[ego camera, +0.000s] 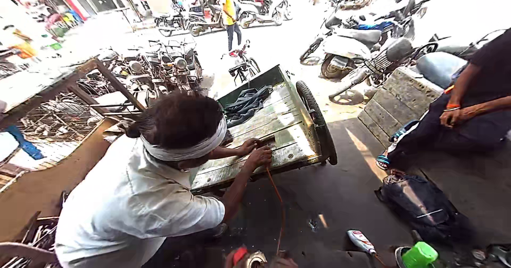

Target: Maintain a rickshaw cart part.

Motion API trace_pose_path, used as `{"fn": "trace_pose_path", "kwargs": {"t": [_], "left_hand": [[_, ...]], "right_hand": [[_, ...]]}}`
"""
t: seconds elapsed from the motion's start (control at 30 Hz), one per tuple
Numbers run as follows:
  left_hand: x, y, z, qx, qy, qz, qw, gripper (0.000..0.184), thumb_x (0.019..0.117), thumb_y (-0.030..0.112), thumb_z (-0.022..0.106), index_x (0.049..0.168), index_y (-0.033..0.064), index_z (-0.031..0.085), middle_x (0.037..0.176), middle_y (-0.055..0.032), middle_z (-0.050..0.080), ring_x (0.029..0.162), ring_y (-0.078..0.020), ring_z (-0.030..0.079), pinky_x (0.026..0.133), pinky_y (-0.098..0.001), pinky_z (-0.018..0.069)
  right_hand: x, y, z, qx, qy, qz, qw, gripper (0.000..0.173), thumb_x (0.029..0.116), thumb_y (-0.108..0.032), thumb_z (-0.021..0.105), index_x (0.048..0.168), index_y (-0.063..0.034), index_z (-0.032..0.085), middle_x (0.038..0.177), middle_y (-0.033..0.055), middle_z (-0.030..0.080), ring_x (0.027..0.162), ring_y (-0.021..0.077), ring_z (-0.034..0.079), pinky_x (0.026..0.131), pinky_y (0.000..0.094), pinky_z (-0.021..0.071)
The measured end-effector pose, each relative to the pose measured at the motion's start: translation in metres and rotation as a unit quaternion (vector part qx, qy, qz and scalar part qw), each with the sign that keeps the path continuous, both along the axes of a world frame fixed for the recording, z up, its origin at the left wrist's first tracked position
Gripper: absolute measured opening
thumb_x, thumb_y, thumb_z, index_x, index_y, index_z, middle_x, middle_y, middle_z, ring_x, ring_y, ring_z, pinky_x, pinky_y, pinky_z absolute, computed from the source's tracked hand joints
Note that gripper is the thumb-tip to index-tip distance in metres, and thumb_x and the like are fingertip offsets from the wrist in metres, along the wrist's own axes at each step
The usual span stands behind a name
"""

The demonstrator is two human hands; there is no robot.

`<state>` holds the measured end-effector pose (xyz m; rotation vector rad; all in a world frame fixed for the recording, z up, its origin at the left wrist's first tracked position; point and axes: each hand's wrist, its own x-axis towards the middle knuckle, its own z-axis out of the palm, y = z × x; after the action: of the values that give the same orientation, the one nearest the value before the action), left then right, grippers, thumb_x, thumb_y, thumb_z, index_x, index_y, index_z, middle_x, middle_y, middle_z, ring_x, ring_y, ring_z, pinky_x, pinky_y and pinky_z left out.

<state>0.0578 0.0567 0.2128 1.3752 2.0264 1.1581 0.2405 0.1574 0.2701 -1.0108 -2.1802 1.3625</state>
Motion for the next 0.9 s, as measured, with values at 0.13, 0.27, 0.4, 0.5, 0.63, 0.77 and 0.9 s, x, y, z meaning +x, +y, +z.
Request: {"fn": "trace_pose_path", "kwargs": {"t": [0.13, 0.27, 0.4, 0.5, 0.63, 0.77, 0.9], "left_hand": [[0.002, 0.017, 0.040, 0.047, -0.032, 0.003, 0.998, 0.064, 0.0653, 0.021, 0.094, 0.121, -0.0006, 0.072, 0.138, -0.0326, 0.055, 0.131, -0.0375, 0.055, 0.110, -0.0459, 0.0480], [-0.008, 0.024, 0.058, 0.098, -0.054, 0.021, 0.993, 0.063, 0.0596, 0.020, 0.097, 0.115, 0.0009, 0.075, 0.137, -0.0282, 0.057, 0.130, -0.0296, 0.058, 0.107, -0.0396, 0.0516], [-0.029, 0.023, 0.063, 0.122, -0.072, 0.015, 0.990, 0.063, 0.0593, 0.022, 0.097, 0.115, 0.0019, 0.075, 0.137, -0.0269, 0.057, 0.131, -0.0248, 0.056, 0.109, -0.0340, 0.0493], [-0.048, 0.014, 0.065, 0.101, -0.058, 0.009, 0.993, 0.064, 0.0649, 0.029, 0.095, 0.120, 0.0046, 0.075, 0.136, -0.0304, 0.058, 0.132, -0.0283, 0.058, 0.110, -0.0347, 0.0488], [-0.071, 0.006, 0.067, 0.108, -0.061, 0.014, 0.992, 0.062, 0.0640, 0.026, 0.095, 0.118, 0.0009, 0.075, 0.134, -0.0322, 0.058, 0.132, -0.0320, 0.057, 0.111, -0.0371, 0.0480], [-0.088, -0.004, 0.070, 0.091, -0.059, 0.033, 0.994, 0.067, 0.0621, 0.024, 0.095, 0.120, -0.0001, 0.073, 0.136, -0.0334, 0.057, 0.132, -0.0348, 0.056, 0.111, -0.0398, 0.0474], [-0.104, -0.008, 0.055, 0.124, -0.059, 0.036, 0.990, 0.067, 0.0569, 0.021, 0.097, 0.117, 0.0016, 0.074, 0.137, -0.0285, 0.057, 0.133, -0.0281, 0.055, 0.111, -0.0360, 0.0479]], "right_hand": [[0.010, 0.020, 0.055, 0.014, 0.113, -0.070, 0.991, 0.024, 0.0943, 0.001, 0.062, 0.115, 0.0019, 0.075, 0.102, 0.0132, 0.075, 0.091, 0.0220, 0.073, 0.087, 0.0424, 0.0614], [0.007, 0.111, 0.140, 0.065, 0.168, -0.145, 0.973, 0.027, 0.0995, -0.013, 0.062, 0.122, -0.0012, 0.070, 0.091, 0.0022, 0.076, 0.075, 0.0112, 0.073, 0.069, 0.0316, 0.0647], [-0.020, 0.260, 0.249, 0.038, 0.209, -0.135, 0.968, 0.026, 0.1064, -0.013, 0.050, 0.125, -0.0021, 0.064, 0.089, 0.0014, 0.071, 0.067, 0.0099, 0.068, 0.065, 0.0298, 0.0618], [-0.049, 0.356, 0.324, 0.018, 0.136, -0.096, 0.986, 0.023, 0.1091, -0.021, 0.047, 0.121, -0.0092, 0.063, 0.091, -0.0018, 0.069, 0.069, 0.0089, 0.067, 0.067, 0.0291, 0.0609], [-0.080, 0.430, 0.387, 0.019, 0.005, -0.167, 0.986, 0.023, 0.1071, -0.026, 0.053, 0.123, -0.0122, 0.061, 0.091, -0.0006, 0.069, 0.066, 0.0086, 0.067, 0.061, 0.0264, 0.0601], [-0.104, 0.438, 0.413, 0.040, -0.028, -0.172, 0.984, 0.023, 0.1079, -0.030, 0.051, 0.123, -0.0166, 0.062, 0.087, -0.0032, 0.067, 0.062, 0.0069, 0.064, 0.059, 0.0254, 0.0582], [-0.112, 0.423, 0.411, 0.029, 0.050, -0.124, 0.991, 0.018, 0.1075, -0.025, 0.051, 0.115, -0.0169, 0.064, 0.085, -0.0043, 0.070, 0.062, 0.0057, 0.065, 0.056, 0.0228, 0.0562]]}}
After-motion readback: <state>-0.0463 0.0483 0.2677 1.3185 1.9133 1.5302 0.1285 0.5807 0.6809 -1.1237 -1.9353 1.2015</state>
